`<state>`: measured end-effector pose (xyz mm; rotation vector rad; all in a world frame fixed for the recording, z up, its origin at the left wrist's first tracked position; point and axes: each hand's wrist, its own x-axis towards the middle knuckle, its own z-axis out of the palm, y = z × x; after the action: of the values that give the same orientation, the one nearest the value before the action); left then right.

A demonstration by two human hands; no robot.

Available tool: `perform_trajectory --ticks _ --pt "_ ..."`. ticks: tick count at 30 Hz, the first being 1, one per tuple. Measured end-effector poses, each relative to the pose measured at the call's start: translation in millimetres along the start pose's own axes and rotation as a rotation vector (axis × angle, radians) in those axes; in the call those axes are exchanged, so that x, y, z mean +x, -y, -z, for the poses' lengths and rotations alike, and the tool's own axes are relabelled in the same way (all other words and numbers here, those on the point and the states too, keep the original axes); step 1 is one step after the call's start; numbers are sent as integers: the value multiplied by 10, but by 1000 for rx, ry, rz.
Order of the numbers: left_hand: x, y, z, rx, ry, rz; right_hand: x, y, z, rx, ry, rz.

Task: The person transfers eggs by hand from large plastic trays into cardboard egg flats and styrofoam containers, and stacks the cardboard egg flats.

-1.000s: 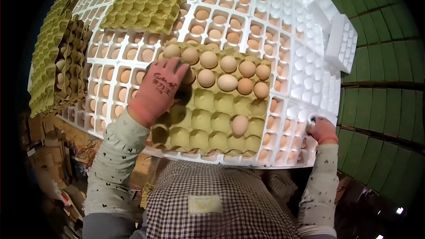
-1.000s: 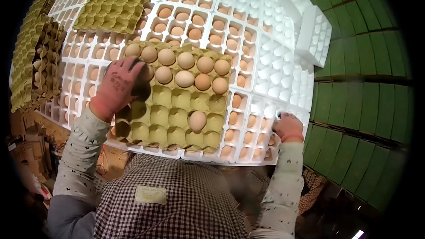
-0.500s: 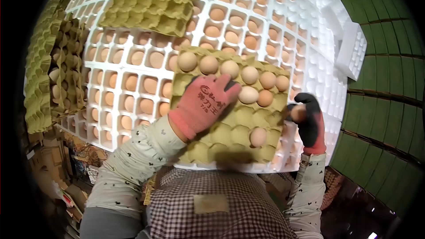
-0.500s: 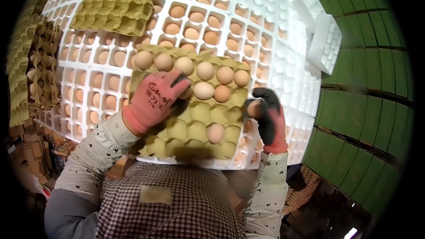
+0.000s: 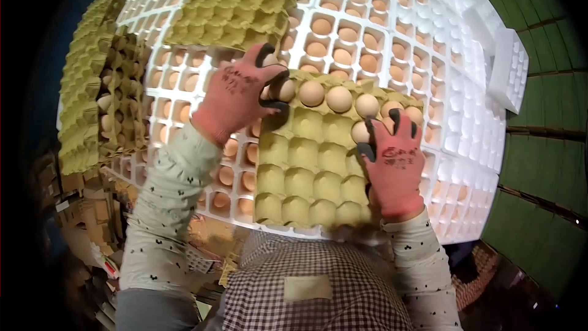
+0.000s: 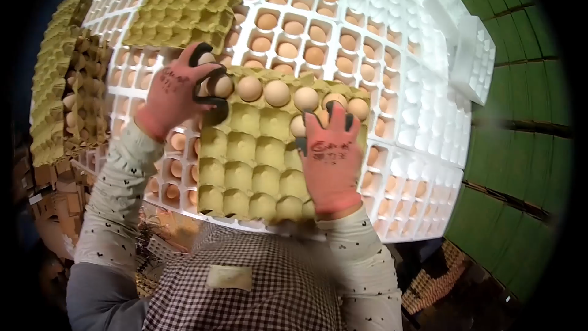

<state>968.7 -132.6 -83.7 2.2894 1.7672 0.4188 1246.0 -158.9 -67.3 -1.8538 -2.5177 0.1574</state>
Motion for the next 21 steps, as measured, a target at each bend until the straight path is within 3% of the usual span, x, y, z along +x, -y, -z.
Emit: perform_trajectory --ticks 1,2,3,6,7,8,9,10,12,14,16,17,20,21 --pt "-96 100 -87 -189 -108 -6 1 -50 -58 83 -58 4" --pt "-142 79 -164 -1050 -40 193 -11 -143 -112 169 -114 0" --pt "-245 53 -143 -1258 19 367 -24 -211 -134 297 -150 -39" --pt "-317 -452 33 -1567 309 380 -146 -472 -150 1128 -78 -146" --pt "-300 -616 51 -1667 328 368 -245 -500 -50 1176 -96 -126" --pt "-279 -796 15 -1787 365 350 -393 -571 -112 1442 -66 -184" --pt "-304 -902 -130 -1888 394 399 -549 -749 -91 1181 0 -114" --pt "-271 -1127 -178 -1833 439 342 -761 -975 -233 1068 -60 -40" --pt "-192 -1665 -305 -1602 477 238 -1049 -1319 4 1230 49 -91" --pt "-21 -2300 -511 -1579 581 291 -1321 -1812 108 1001 -1 -184" --pt "273 -2959 -769 -1433 671 194 -1581 -2430 -2 972 -186 -384" --pt "398 -3217 -1039 -1342 632 39 -1644 -2704 2 875 -264 -516" --pt "733 -3982 -1573 -497 262 -137 -1601 -3561 11 268 -331 -438" --pt "901 -4158 -1662 -289 266 -182 -1559 -3730 36 110 -297 -378"
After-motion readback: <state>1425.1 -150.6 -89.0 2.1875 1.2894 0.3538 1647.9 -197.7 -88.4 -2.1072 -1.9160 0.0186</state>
